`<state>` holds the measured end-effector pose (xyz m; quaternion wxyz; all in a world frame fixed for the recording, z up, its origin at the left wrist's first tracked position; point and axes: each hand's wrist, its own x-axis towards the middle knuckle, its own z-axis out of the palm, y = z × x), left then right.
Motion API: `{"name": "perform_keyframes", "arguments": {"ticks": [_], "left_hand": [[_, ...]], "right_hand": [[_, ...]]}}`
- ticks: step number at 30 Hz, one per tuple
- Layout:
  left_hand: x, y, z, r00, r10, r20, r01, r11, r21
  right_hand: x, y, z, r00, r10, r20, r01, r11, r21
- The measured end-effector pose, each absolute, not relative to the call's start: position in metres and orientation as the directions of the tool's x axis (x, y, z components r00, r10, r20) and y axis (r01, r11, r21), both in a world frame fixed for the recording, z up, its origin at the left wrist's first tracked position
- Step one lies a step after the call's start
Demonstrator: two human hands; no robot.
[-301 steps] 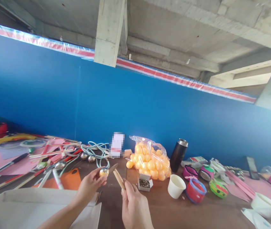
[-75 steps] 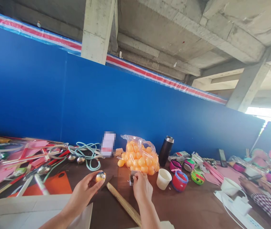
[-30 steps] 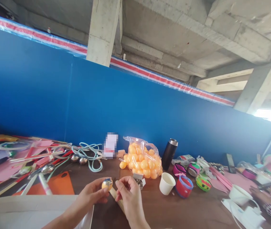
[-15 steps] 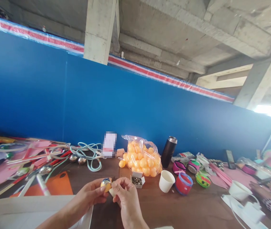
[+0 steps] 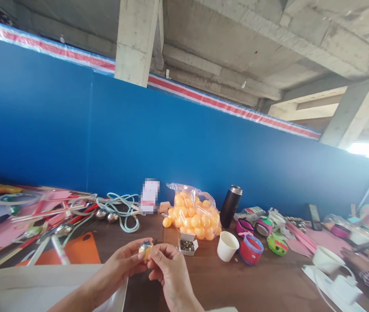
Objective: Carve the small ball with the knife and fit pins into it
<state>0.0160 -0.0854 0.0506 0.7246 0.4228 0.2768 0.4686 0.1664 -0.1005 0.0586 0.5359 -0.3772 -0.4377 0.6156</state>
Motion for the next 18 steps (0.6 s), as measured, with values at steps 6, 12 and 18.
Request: {"name": "perform_keyframes", "arguments": {"ticks": [6, 12, 18], "left_hand": [[0.0145, -0.0834, 0.0469, 0.431, 0.902, -0.002, -0.470, 0.226, 0.853], [0.0151, -0.0850, 0.0478, 0.412, 0.911, 0.012, -0.490, 0.211, 0.846], [0.0153, -0.0817, 0.0445, 0.442, 0.897, 0.026, -0.479, 0.211, 0.852]], "right_hand": [[0.1696, -0.0960, 0.0493, -0.127, 0.992, -0.013, -0.356, -0.058, -0.933], [0.1683, -0.0986, 0.0542, -0.192, 0.981, -0.028, -0.355, -0.096, -0.930], [0.1676, -0.0995, 0.0545, -0.163, 0.986, -0.024, -0.336, -0.078, -0.939]]}}
